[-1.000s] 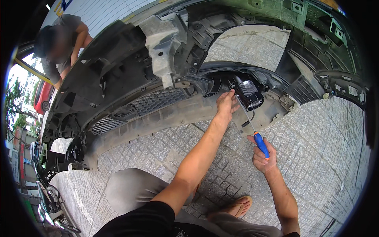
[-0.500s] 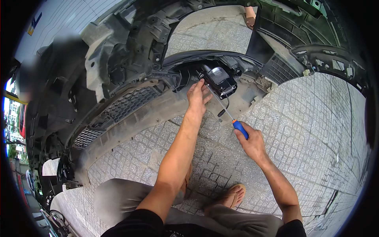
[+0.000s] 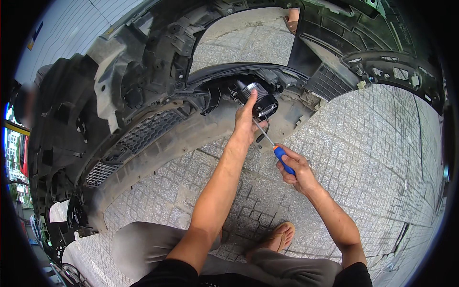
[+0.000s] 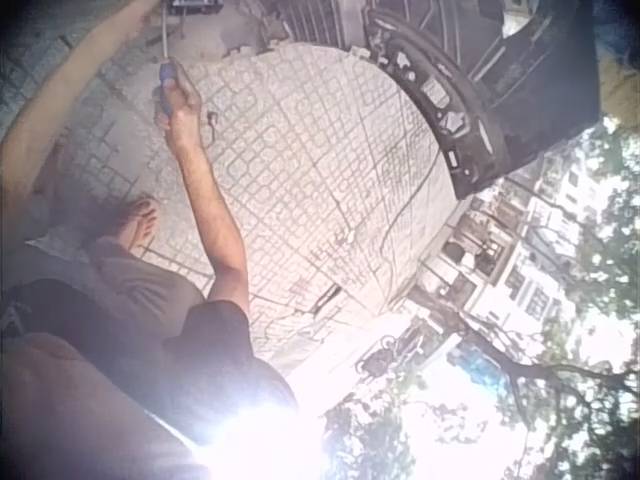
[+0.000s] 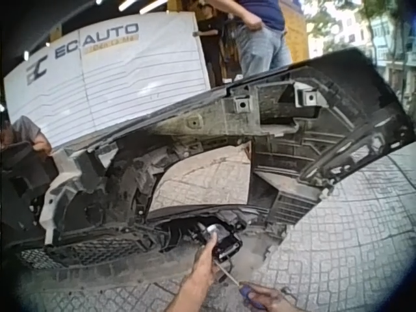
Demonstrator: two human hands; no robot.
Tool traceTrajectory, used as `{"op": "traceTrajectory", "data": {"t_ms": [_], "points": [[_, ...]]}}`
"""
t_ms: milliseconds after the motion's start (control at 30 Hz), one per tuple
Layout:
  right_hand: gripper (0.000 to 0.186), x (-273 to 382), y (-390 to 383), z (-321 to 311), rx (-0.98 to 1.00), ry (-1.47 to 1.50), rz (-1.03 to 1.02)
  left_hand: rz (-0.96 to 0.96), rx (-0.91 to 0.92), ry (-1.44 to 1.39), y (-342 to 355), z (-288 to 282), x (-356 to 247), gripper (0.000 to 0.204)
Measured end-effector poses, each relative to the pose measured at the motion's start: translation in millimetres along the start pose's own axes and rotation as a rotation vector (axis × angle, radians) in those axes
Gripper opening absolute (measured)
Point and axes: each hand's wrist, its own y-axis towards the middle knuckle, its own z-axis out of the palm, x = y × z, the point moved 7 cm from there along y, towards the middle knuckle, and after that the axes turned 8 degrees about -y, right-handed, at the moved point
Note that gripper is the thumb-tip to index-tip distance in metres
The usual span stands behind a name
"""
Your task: Removing or installing components on a car bumper using a screwdriver.
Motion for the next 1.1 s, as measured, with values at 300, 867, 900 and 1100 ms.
{"op": "traceTrajectory", "data": {"t_ms": [300, 867, 900, 1100], "points": [[0.047, 12.0, -2.0, 0.5, -0.158, -0.495, -0.172, 0.037, -0.078, -0.047, -2.0, -3.3, 2.3, 0.062], [0.051, 5.7, 2.8, -5.0, 0.013, -0.045, 0.0, -0.01, -0.014, -0.206, 11.8, 1.9, 17.7, 0.073], [0.051, 7.0, 2.4, -5.0, -0.012, -0.117, -0.012, -0.003, 0.012, -0.213, 12.9, 2.8, 17.8, 0.073], [0.049, 12.1, 1.0, -5.6, -0.103, -0.39, -0.099, 0.015, 0.047, -0.246, 13.8, 7.9, 20.3, 0.073]]}}
